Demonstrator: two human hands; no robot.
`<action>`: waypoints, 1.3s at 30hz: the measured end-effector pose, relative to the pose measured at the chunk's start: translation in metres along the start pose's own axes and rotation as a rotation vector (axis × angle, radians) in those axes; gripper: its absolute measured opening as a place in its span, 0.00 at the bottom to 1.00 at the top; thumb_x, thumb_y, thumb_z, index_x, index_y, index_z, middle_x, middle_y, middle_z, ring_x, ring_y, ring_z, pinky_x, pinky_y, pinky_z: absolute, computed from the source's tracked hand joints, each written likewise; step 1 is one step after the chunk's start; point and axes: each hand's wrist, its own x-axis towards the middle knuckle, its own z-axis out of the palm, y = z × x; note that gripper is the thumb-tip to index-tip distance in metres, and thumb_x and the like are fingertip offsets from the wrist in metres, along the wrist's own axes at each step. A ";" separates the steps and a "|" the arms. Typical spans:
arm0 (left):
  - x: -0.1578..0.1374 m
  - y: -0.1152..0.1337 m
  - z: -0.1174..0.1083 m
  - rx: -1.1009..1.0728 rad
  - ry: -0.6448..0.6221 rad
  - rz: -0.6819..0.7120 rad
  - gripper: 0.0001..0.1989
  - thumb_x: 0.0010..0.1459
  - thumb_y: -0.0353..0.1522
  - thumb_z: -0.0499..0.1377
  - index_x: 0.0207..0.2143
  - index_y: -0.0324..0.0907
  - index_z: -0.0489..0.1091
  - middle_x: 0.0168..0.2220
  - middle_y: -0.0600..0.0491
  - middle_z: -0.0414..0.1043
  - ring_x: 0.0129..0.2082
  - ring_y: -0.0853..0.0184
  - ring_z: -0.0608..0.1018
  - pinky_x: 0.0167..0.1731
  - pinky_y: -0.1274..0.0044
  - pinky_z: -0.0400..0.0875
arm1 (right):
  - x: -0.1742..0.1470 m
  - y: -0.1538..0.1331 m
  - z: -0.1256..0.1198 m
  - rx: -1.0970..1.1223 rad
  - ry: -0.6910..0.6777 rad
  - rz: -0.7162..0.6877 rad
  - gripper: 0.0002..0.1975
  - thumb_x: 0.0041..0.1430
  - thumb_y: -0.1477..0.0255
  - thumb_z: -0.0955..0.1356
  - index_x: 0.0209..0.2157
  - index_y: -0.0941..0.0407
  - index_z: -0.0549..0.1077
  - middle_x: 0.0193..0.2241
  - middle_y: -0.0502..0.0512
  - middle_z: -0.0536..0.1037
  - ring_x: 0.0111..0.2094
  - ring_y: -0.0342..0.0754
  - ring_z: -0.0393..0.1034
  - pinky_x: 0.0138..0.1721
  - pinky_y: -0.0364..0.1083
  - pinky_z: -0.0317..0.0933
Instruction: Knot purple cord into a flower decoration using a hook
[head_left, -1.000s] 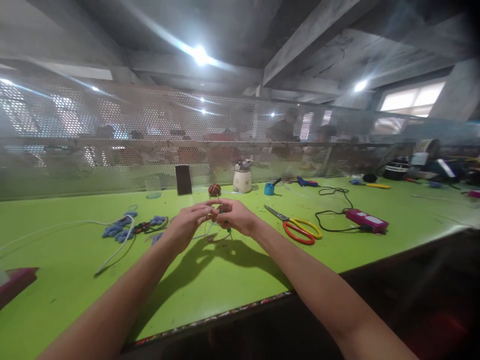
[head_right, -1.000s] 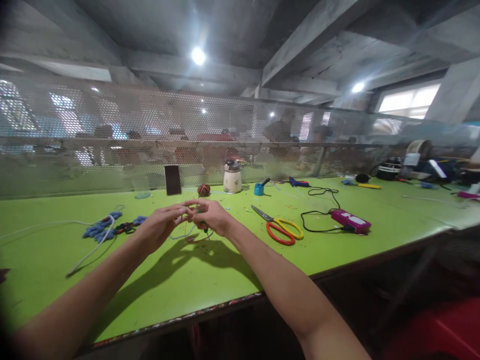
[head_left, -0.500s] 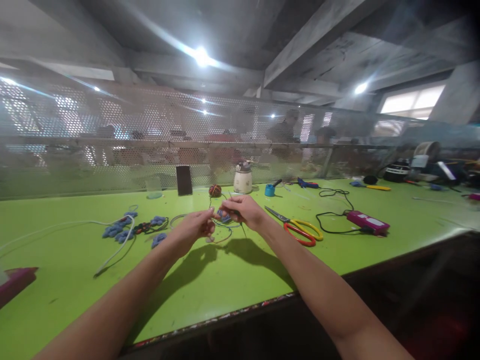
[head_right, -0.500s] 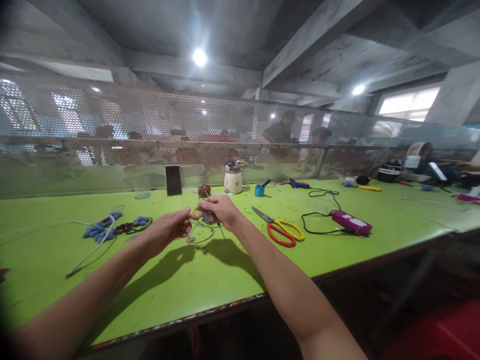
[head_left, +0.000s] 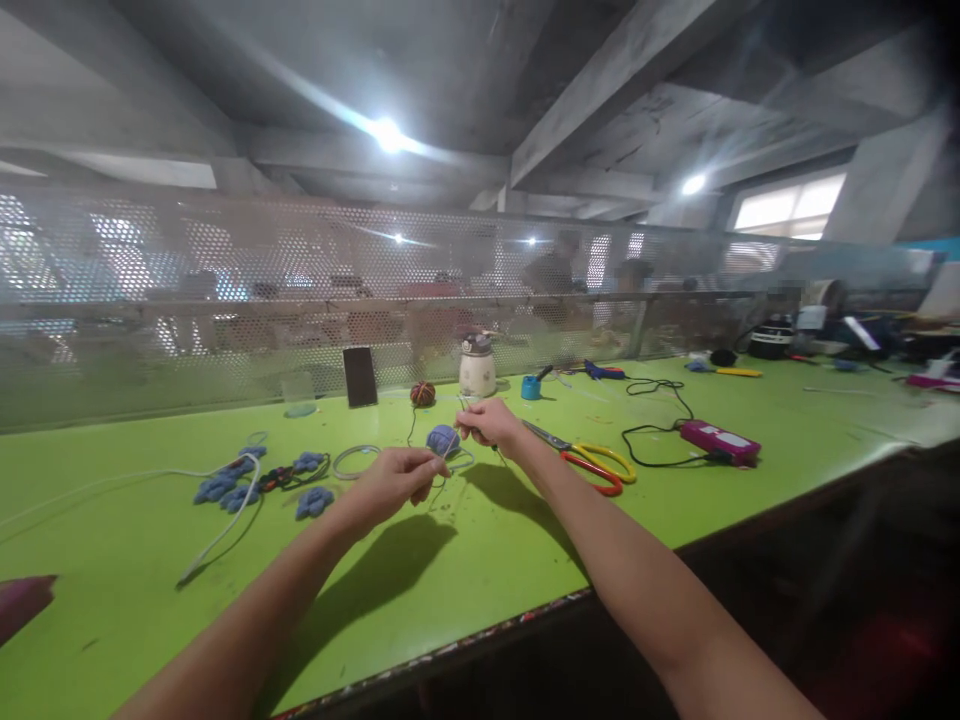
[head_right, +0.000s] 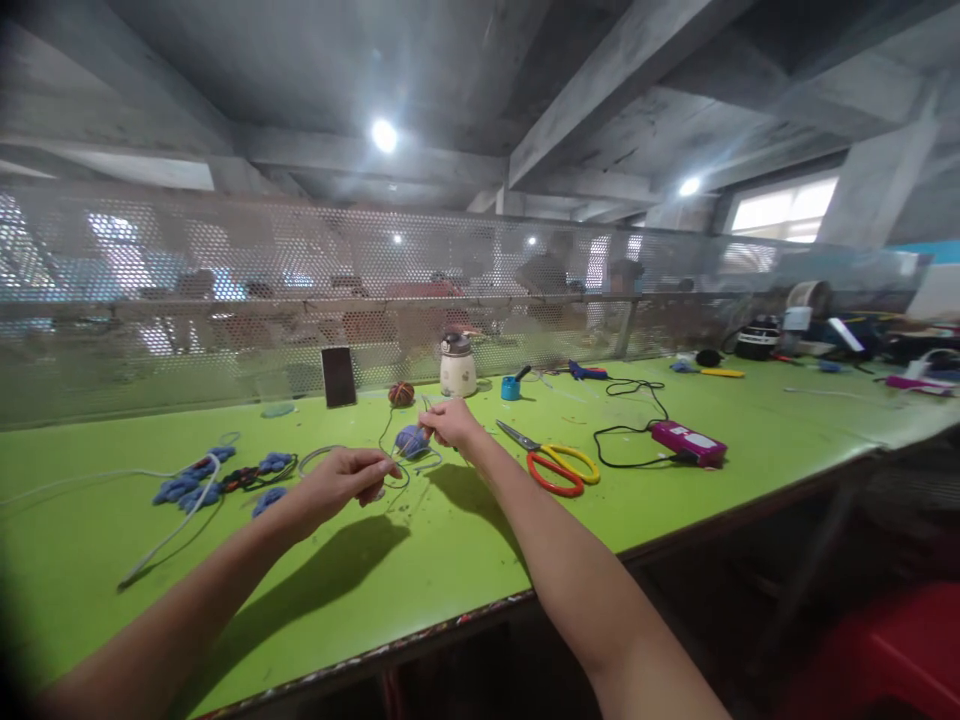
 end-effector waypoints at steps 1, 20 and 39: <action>-0.001 0.002 0.001 -0.024 0.005 0.035 0.17 0.53 0.44 0.58 0.28 0.38 0.74 0.16 0.57 0.64 0.18 0.71 0.63 0.23 0.77 0.56 | -0.001 0.001 0.000 -0.032 -0.023 0.006 0.10 0.50 0.74 0.70 0.18 0.63 0.71 0.10 0.47 0.68 0.09 0.33 0.49 0.10 0.36 0.40; 0.025 0.023 -0.010 -0.716 0.357 0.018 0.08 0.56 0.31 0.59 0.36 0.36 0.73 0.33 0.44 0.79 0.31 0.69 0.78 0.33 0.79 0.70 | -0.008 0.005 0.014 -0.011 -0.208 0.078 0.11 0.48 0.69 0.71 0.22 0.63 0.74 0.16 0.52 0.73 0.12 0.34 0.55 0.12 0.36 0.43; 0.027 -0.017 -0.004 -0.460 0.358 -0.031 0.19 0.46 0.39 0.65 0.37 0.35 0.74 0.25 0.48 0.77 0.24 0.68 0.76 0.28 0.76 0.68 | -0.014 -0.005 0.034 0.149 -0.069 0.052 0.14 0.53 0.81 0.66 0.44 0.62 0.73 0.23 0.52 0.75 0.21 0.41 0.68 0.23 0.41 0.62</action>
